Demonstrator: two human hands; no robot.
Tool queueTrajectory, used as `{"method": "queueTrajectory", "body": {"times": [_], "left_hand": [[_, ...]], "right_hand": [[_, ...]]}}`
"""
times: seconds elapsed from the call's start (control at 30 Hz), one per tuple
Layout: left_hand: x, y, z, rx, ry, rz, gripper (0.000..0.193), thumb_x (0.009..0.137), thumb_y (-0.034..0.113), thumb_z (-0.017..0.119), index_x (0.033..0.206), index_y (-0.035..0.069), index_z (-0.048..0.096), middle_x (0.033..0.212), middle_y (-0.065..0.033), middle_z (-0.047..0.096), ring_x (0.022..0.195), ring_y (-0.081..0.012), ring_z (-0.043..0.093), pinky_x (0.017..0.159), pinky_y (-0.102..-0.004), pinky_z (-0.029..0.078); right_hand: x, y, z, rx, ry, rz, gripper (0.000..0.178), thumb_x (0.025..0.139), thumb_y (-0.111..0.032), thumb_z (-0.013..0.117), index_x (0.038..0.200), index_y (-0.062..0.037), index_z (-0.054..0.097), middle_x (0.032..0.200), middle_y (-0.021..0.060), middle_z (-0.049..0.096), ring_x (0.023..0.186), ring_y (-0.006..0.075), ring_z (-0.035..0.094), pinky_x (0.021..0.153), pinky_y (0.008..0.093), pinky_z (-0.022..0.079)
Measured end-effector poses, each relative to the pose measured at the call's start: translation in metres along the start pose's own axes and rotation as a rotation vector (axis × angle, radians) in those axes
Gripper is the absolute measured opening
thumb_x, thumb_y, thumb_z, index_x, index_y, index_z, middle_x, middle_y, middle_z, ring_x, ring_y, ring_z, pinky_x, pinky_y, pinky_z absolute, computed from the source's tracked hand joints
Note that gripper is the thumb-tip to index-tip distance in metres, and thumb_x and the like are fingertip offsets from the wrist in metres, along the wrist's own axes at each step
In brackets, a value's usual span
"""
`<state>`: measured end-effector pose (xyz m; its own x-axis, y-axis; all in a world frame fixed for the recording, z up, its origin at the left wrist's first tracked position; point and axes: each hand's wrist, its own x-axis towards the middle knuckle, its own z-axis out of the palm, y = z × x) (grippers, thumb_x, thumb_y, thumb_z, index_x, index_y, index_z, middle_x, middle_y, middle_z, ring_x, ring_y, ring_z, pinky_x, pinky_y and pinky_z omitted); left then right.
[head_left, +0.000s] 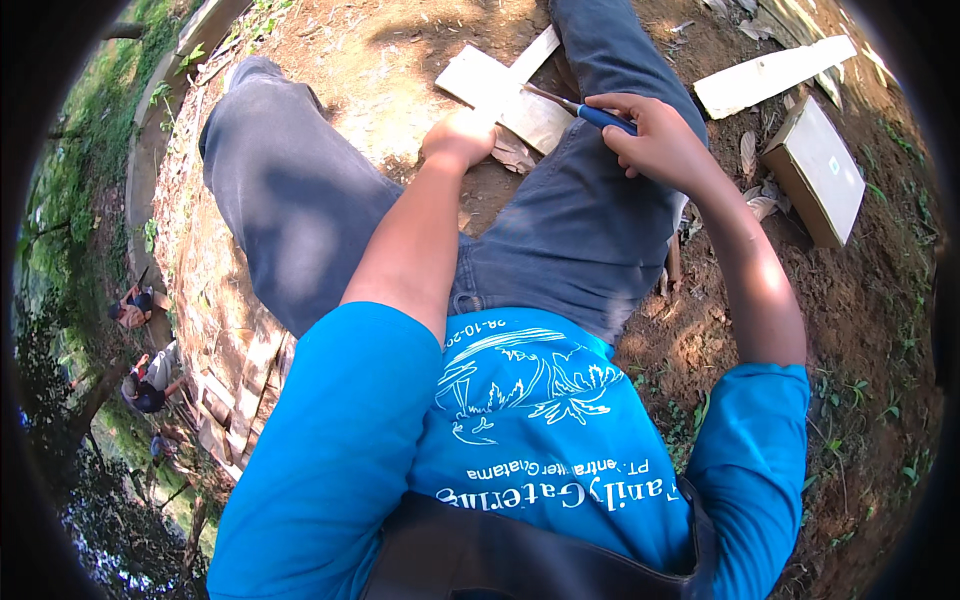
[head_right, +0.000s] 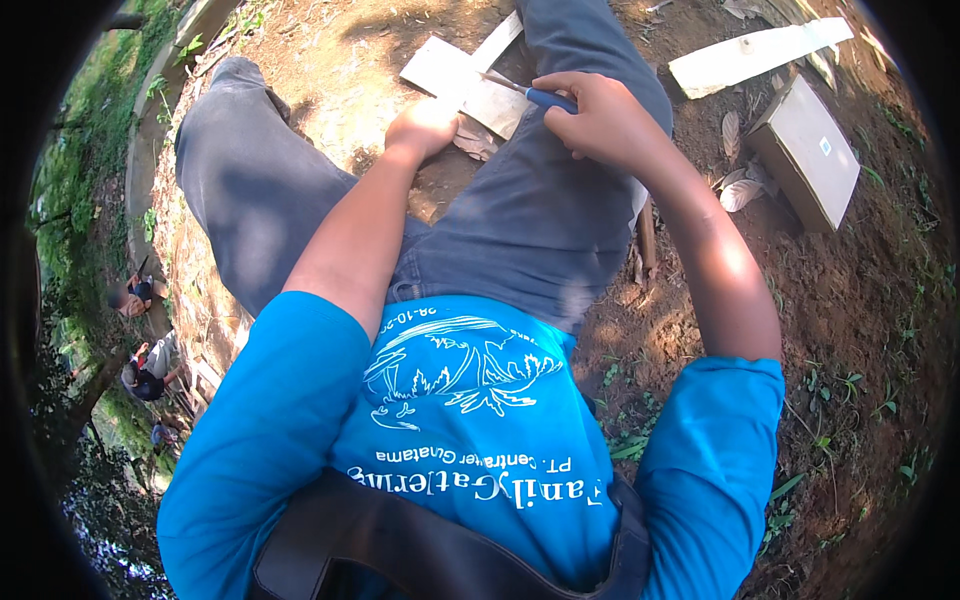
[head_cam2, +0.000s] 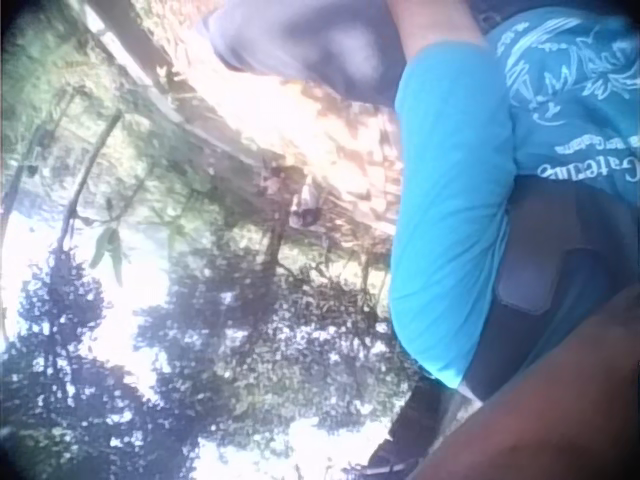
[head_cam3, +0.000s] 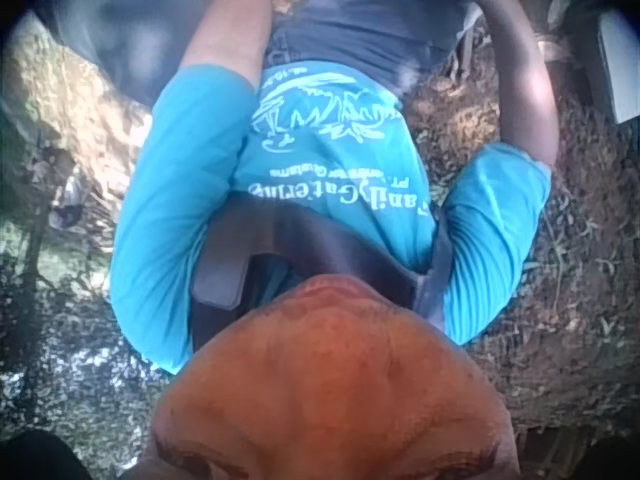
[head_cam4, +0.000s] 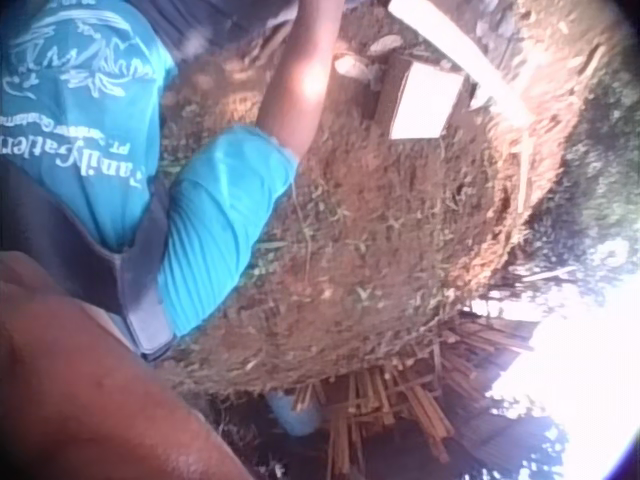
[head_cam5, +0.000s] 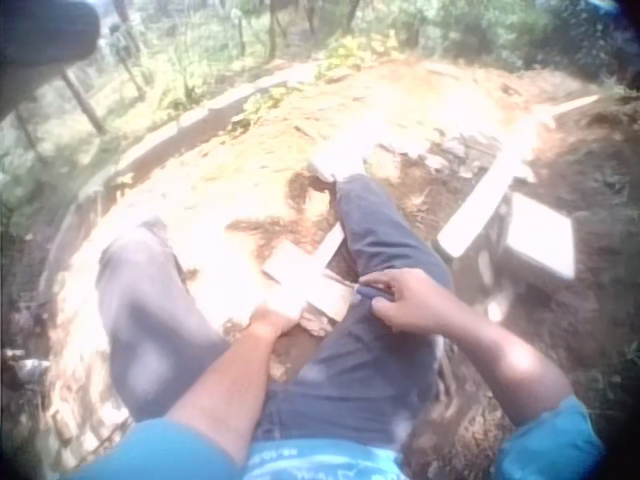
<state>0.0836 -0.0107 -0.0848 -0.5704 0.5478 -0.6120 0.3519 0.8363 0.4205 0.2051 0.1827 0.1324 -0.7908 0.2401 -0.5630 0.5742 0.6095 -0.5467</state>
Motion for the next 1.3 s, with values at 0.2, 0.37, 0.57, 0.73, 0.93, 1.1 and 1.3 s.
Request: {"method": "queueTrajectory", "body": {"times": [0.2,0.37,0.57,0.73,0.93,1.1,1.3], "left_hand": [[-0.004,0.003,-0.005,0.058,0.000,0.016,0.045,0.093,0.045,0.052,0.129,0.019,0.060,0.130,-0.0091,0.063,0.120,-0.0302,0.059,0.099,-0.0423,0.049],[-0.001,0.001,-0.003,0.052,-0.011,0.004,0.046,0.093,0.046,0.051,0.131,0.020,0.059,0.130,-0.0090,0.063,0.120,-0.0300,0.059,0.099,-0.0423,0.049],[0.000,-0.003,0.001,0.079,0.025,0.013,0.048,0.093,0.047,0.051,0.132,0.021,0.058,0.130,-0.0081,0.063,0.120,-0.0294,0.059,0.099,-0.0422,0.049],[-0.002,0.000,-0.005,0.068,0.028,0.024,0.049,0.091,0.050,0.054,0.130,0.020,0.060,0.128,-0.0082,0.064,0.119,-0.0293,0.060,0.097,-0.0417,0.050],[-0.005,0.004,-0.010,0.060,-0.014,-0.020,0.055,0.088,0.056,0.057,0.126,0.018,0.064,0.128,-0.0109,0.065,0.116,-0.0301,0.062,0.094,-0.0415,0.051],[-0.010,0.012,-0.030,0.244,-0.068,0.051,0.066,0.083,0.067,0.059,0.127,0.018,0.064,0.128,-0.0126,0.065,0.114,-0.0312,0.064,0.094,-0.0426,0.052],[-0.011,0.049,-0.086,0.248,0.346,0.411,0.065,0.080,0.062,0.069,0.122,0.012,0.066,0.123,-0.0124,0.068,0.110,-0.0320,0.065,0.092,-0.0420,0.052]], "right_hand": [[0.041,-0.004,0.002,-0.099,-0.063,-0.044,0.042,0.087,-0.015,0.056,0.126,-0.0040,0.067,0.072,0.0080,0.066,0.061,0.0117,0.065,0.059,0.0292,0.054],[0.054,-0.011,0.006,-0.228,-0.004,-0.190,0.041,0.082,-0.013,0.057,0.120,-0.0014,0.070,0.079,0.0144,0.071,0.065,0.0166,0.069,0.064,0.0323,0.055],[0.064,-0.022,0.008,-0.326,0.008,-0.189,0.038,0.079,-0.013,0.058,0.111,0.0013,0.072,0.094,0.0206,0.073,0.078,0.0284,0.073,0.075,0.0355,0.056],[0.075,-0.031,0.010,-0.390,0.013,-0.233,0.035,0.077,-0.013,0.061,0.107,0.0010,0.074,0.095,0.0218,0.072,0.081,0.0315,0.072,0.077,0.0364,0.056],[0.085,-0.041,0.017,-0.458,0.070,-0.392,0.030,0.076,-0.013,0.064,0.101,-0.0003,0.075,0.086,0.0206,0.072,0.077,0.0299,0.072,0.072,0.0370,0.057],[0.081,-0.064,0.008,-0.314,-0.026,-0.084,0.031,0.077,-0.013,0.062,0.103,-0.0015,0.074,0.081,0.0191,0.072,0.066,0.0261,0.072,0.062,0.0357,0.058],[0.092,-0.042,0.018,-0.357,0.146,-0.177,0.030,0.082,-0.023,0.060,0.103,-0.0058,0.074,0.078,0.0149,0.073,0.064,0.0242,0.072,0.067,0.0358,0.058]]}}
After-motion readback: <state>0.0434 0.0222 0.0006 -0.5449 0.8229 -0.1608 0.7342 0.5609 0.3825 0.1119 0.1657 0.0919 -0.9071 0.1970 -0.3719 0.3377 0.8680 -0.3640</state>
